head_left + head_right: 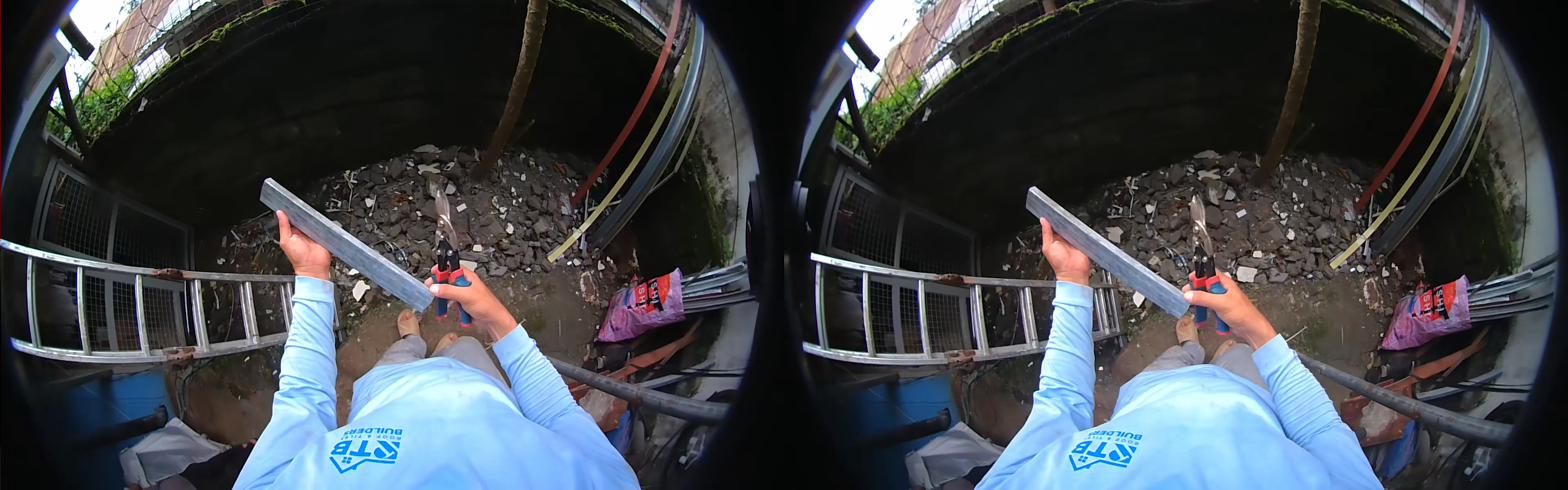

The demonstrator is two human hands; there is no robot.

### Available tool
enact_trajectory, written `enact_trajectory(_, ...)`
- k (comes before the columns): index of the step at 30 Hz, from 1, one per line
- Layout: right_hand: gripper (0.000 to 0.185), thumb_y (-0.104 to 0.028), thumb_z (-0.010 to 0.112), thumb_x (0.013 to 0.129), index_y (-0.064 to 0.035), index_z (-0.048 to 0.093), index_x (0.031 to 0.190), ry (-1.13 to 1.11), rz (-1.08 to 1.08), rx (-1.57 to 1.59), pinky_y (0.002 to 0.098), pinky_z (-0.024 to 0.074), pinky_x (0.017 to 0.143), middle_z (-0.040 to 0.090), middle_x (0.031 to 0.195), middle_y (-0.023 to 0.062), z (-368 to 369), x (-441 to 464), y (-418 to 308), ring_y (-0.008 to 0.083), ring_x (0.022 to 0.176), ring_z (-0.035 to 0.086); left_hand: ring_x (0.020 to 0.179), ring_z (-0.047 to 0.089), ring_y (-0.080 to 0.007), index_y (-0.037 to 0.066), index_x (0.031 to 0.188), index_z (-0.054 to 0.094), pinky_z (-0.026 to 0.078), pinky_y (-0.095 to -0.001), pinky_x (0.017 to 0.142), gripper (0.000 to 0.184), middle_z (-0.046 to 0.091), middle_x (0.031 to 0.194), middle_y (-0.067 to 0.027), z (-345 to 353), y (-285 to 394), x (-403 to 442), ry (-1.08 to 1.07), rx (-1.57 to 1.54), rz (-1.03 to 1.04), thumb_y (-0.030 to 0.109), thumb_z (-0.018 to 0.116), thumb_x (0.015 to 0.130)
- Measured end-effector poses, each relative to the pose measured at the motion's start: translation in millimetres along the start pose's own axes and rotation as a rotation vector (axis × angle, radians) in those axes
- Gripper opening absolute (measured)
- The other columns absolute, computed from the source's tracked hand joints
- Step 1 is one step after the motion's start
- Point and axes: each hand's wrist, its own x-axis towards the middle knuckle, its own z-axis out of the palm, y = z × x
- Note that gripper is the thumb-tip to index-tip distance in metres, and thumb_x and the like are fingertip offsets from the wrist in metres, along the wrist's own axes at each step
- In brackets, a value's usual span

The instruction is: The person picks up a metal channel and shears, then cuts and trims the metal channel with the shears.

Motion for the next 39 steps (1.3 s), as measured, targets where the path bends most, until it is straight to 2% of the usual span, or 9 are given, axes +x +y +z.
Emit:
enact_trajectory(5, 0.058, -0.022, 0.084, 0.089, -0.0019, 0.062, 0.139, -0.129, 0.081, -0.101, 0.0363, 0.0536, 0.099, 0.072, 0.119, 0.0076, 18, 21, -17, 0.0173, 0.111, 0.067, 0.081, 0.069, -0.0204, 0.016, 0.146, 0.067, 0.058, -0.0359, 0.075, 0.051, 0.074, 0.097, -0.0019, -13, 25, 0, 0.115, 0.025, 0.093, 0.052, 0.057, 0.111)
enact_trajectory(8, 0.057, -0.021, 0.084, 0.088, -0.0030, 0.063, 0.138, -0.257, 0.171, -0.086, 0.0365, 0.0544, 0.095, 0.072, 0.117, 0.0066, 21, 31, -22, 0.0164, 0.107, 0.067, 0.077, 0.063, -0.0206, 0.017, 0.146, 0.067, 0.053, -0.0379, 0.069, 0.051, 0.066, 0.084, -0.0019, -21, 37, -9, 0.105, 0.036, 0.110, 0.053, 0.055, 0.112)
enact_trajectory(10, 0.052, -0.019, 0.084, 0.089, -0.0035, 0.064, 0.134, -0.303, 0.189, -0.109, 0.0356, 0.0561, 0.089, 0.071, 0.115, 0.0061, 20, 37, -26, 0.0161, 0.104, 0.067, 0.077, 0.062, -0.0206, 0.019, 0.138, 0.067, 0.052, -0.0393, 0.068, 0.049, 0.064, 0.085, -0.0011, -34, 43, -10, 0.070, -0.001, 0.130, 0.058, 0.054, 0.111)
enact_trajectory(16, 0.044, -0.014, 0.081, 0.091, -0.0036, 0.066, 0.131, -0.406, 0.214, -0.214, 0.0343, 0.0567, 0.088, 0.073, 0.110, 0.0043, 0, 44, -38, 0.0153, 0.099, 0.069, 0.078, 0.066, -0.0162, 0.015, 0.126, 0.062, 0.058, -0.0369, 0.062, 0.069, 0.064, 0.093, -0.0019, 8, 2, -75, 0.473, 0.275, 0.229, 0.079, 0.056, 0.101)
enact_trajectory(19, 0.045, -0.019, 0.082, 0.092, -0.0041, 0.064, 0.131, -0.482, 0.251, -0.316, 0.0345, 0.0567, 0.090, 0.073, 0.111, 0.0043, -26, 46, -41, 0.0147, 0.102, 0.069, 0.075, 0.066, -0.0154, 0.007, 0.105, 0.064, 0.060, -0.0362, 0.061, 0.068, 0.062, 0.088, -0.0029, -3, -27, -91, 0.513, 0.331, 0.225, 0.075, 0.059, 0.102)
enact_trajectory(24, 0.039, -0.022, 0.078, 0.095, -0.0061, 0.063, 0.128, -0.477, 0.107, -0.485, 0.0358, 0.0572, 0.087, 0.069, 0.109, 0.0028, -69, 52, -49, 0.0140, 0.097, 0.067, 0.079, 0.066, -0.0153, 0.007, 0.110, 0.063, 0.060, -0.0348, 0.064, 0.060, 0.066, 0.096, -0.0060, 3, -44, -119, 0.500, 0.482, 0.257, 0.065, 0.051, 0.110)
enact_trajectory(30, 0.047, -0.030, 0.078, 0.095, -0.0014, 0.061, 0.129, -0.529, -0.073, -0.869, 0.0422, 0.0558, 0.084, 0.070, 0.102, 0.0129, -96, 57, -101, 0.0256, 0.090, 0.069, 0.079, 0.064, -0.0106, 0.008, 0.115, 0.061, 0.058, -0.0279, 0.062, 0.052, 0.065, 0.099, -0.0040, 40, -72, -171, 0.438, 0.928, 0.284, 0.058, 0.047, 0.114)
enact_trajectory(35, 0.060, -0.035, 0.079, 0.095, 0.0017, 0.058, 0.137, -0.587, -0.292, -1.054, 0.0471, 0.0545, 0.093, 0.071, 0.112, 0.0221, -96, 50, -124, 0.0412, 0.103, 0.070, 0.077, 0.058, -0.0065, 0.007, 0.160, 0.051, 0.051, -0.0240, 0.061, 0.067, 0.065, 0.101, -0.0020, 84, -91, -214, 0.384, 1.122, 0.192, 0.056, 0.054, 0.113)
enact_trajectory(39, 0.066, -0.039, 0.078, 0.095, 0.0017, 0.055, 0.142, -0.625, -0.260, -1.028, 0.0482, 0.0538, 0.097, 0.071, 0.119, 0.0236, -94, 46, -118, 0.0429, 0.111, 0.069, 0.076, 0.057, -0.0085, 0.004, 0.153, 0.058, 0.049, -0.0275, 0.068, 0.063, 0.068, 0.096, -0.0020, 111, -99, -236, 0.356, 1.236, 0.244, 0.052, 0.059, 0.112)
